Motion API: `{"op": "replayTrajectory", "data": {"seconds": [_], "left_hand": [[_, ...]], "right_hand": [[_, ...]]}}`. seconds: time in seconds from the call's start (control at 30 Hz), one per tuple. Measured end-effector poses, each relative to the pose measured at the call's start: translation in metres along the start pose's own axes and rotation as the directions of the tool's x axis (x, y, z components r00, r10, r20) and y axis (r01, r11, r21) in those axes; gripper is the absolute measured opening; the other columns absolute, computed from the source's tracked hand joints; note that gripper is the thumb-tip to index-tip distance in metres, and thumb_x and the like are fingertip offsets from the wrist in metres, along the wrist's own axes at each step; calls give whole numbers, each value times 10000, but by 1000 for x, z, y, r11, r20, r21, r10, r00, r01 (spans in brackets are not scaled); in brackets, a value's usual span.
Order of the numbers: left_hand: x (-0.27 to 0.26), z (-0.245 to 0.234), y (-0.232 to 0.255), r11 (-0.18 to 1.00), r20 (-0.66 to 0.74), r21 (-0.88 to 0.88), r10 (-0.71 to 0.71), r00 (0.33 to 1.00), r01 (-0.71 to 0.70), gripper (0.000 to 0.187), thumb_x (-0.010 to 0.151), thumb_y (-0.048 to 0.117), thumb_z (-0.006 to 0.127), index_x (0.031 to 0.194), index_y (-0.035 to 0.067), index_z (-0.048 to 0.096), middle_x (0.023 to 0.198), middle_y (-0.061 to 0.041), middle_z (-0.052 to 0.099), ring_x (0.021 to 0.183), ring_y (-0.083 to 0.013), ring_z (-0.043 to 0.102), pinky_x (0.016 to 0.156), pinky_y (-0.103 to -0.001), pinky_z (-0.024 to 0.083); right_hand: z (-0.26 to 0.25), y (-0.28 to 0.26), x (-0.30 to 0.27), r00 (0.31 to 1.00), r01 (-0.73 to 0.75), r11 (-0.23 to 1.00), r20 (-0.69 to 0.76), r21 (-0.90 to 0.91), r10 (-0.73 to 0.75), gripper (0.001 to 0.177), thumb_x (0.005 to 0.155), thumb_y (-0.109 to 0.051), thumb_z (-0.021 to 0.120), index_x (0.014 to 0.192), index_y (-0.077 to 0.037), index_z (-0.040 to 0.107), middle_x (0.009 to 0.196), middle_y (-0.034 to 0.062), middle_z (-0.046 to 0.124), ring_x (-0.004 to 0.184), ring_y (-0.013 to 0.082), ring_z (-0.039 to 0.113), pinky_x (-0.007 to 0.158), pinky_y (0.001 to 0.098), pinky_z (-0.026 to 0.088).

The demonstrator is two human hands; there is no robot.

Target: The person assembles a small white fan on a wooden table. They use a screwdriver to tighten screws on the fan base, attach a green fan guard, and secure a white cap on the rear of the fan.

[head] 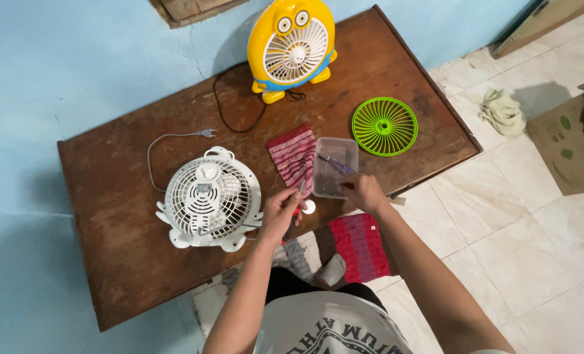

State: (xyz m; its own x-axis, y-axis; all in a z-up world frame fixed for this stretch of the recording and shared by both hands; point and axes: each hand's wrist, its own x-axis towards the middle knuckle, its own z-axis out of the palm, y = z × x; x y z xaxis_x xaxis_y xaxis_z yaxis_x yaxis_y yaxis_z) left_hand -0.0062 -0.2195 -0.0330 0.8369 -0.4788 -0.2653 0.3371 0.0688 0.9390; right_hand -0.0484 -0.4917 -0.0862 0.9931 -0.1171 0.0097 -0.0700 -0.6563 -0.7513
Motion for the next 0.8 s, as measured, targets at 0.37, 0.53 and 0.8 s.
{"op": "replayTrajectory", "data": {"seconds": [0.37, 0.53, 0.8], "left_hand": [[8, -15, 8, 997, -34, -19, -70, 997, 70, 272, 1032, 210, 601, 1173, -5, 690, 831, -51, 712, 616, -79, 596, 504, -242, 481], [18, -18, 12, 995, 20, 20, -100, 995, 99, 281, 1036, 222, 592, 1192, 12, 695, 821, -38, 697, 617, -68, 589, 509, -235, 475], [41, -12, 16, 996, 113, 44, -79, 990, 74, 266, 1043, 208, 594, 1184, 14, 709, 823, -16, 683, 636, -53, 586, 528, -221, 478]], "right_hand": [[56, 47, 39, 934, 157, 901, 358, -403, -2, 225, 797, -212, 714, 1006, -192, 795, 954, 129, 760, 916, 352, 726, 835, 453, 573], [69, 52, 39, 925, 161, 881, 379, -445, 22, 200, 834, -248, 713, 1014, -193, 780, 945, 129, 762, 921, 349, 729, 842, 460, 573], [60, 30, 39, 910, 160, 850, 409, -501, 70, 244, 715, -105, 747, 959, -100, 749, 1000, 156, 727, 948, 368, 712, 810, 460, 576]]}}
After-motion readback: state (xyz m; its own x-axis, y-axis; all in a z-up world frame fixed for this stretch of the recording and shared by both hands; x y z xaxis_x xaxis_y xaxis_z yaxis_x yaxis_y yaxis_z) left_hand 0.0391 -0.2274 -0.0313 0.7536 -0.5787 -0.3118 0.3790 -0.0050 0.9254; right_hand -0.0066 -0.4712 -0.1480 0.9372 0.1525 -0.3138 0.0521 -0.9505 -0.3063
